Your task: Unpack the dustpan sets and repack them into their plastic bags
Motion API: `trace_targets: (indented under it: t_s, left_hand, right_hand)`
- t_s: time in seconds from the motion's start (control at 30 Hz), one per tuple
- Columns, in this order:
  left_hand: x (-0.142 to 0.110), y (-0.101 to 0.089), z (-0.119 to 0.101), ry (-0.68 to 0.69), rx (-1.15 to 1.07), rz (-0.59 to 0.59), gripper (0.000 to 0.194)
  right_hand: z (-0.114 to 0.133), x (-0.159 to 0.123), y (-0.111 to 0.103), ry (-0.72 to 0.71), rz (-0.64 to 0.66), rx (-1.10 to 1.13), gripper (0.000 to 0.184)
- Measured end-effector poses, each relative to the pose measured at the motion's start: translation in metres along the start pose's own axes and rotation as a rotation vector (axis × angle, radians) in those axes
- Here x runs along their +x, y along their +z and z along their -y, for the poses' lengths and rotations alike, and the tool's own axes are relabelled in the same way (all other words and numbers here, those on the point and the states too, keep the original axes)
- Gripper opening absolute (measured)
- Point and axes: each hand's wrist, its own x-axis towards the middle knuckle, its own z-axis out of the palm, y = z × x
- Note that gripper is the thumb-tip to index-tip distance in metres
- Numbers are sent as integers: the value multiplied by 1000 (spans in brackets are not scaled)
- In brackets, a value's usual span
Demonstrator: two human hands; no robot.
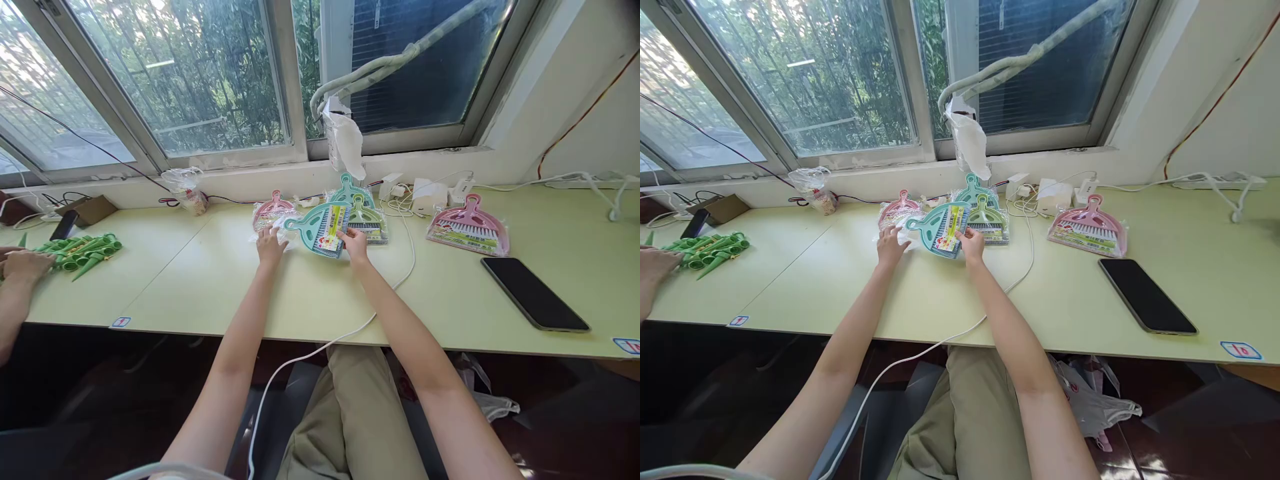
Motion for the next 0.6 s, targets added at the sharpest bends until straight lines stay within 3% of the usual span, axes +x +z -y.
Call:
trace_targets:
  t_s: [0.13, 0.4, 0.6]
  left_hand:
    - [2, 4, 5, -37, 76, 86, 26]
    - [1, -5, -2, -172, -21, -108, 26]
    - [-3, -12, -7, -129, -90, -205, 29]
  right_hand:
    - [-4, 2, -1, -13, 2, -77, 32]
    - [-10, 7, -4, -60, -65, -274, 28]
    - [-11, 7, -4, -80, -123, -200, 25]
